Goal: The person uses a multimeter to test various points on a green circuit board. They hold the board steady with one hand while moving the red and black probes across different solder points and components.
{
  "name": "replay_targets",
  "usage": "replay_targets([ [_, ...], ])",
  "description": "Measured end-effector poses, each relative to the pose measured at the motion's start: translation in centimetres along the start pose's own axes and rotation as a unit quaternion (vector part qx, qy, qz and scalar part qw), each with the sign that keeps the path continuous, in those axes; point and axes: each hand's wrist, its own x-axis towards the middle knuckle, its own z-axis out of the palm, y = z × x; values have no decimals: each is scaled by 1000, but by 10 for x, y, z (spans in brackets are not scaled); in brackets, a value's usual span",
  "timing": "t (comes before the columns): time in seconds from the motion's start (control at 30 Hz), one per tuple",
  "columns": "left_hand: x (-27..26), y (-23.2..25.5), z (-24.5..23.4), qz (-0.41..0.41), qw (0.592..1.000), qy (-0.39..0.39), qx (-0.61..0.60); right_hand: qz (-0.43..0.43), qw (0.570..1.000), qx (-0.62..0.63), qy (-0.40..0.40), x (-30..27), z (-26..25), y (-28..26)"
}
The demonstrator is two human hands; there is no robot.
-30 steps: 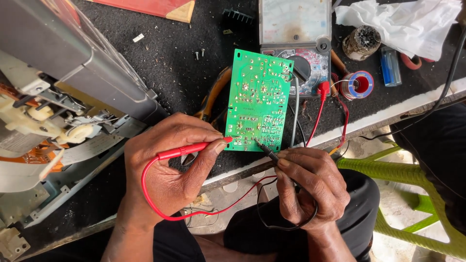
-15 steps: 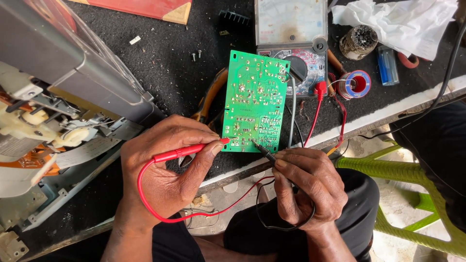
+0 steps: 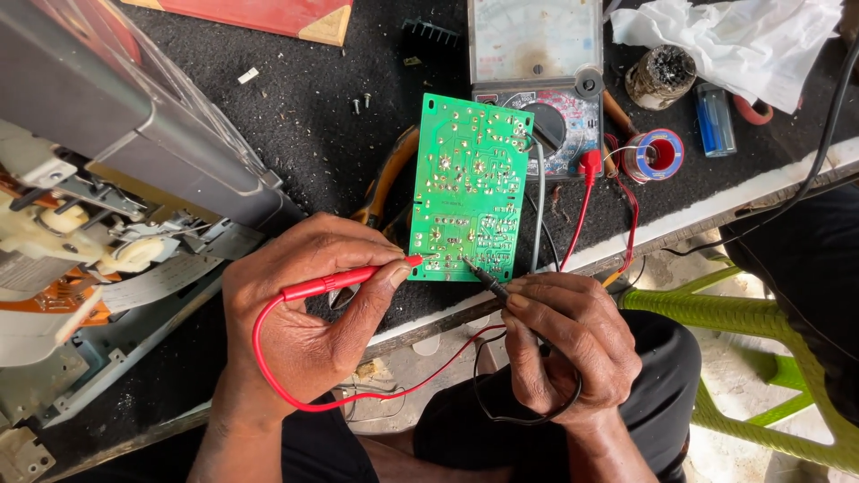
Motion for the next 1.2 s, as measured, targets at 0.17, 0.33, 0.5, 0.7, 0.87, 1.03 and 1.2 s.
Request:
replay_targets([
  [0.17, 0, 0, -1, 6, 1000, 3, -3, -3, 1000, 6, 8, 1, 2, 0],
  [0.33, 0, 0, -1, 6, 1000, 9, -15, -7, 1000, 6, 3, -1, 3, 1],
  [0.5, -3, -2, -2, 5, 999, 18, -29, 11, 999, 29, 45, -9, 5, 4],
  [0.7, -3, -2, -4, 2, 999, 20, -49, 107, 989, 24, 97, -33, -5, 19],
  [0.87, -4, -3, -5, 8, 998, 23, -49, 163, 965, 23, 204, -32, 9, 28],
  [1.03, -5, -4, -4, 8, 998, 23, -50, 197, 962, 36, 183, -31, 9, 30],
  [1.2, -6, -4, -4, 8, 999, 24, -47, 185, 962, 13, 198, -35, 11, 36],
])
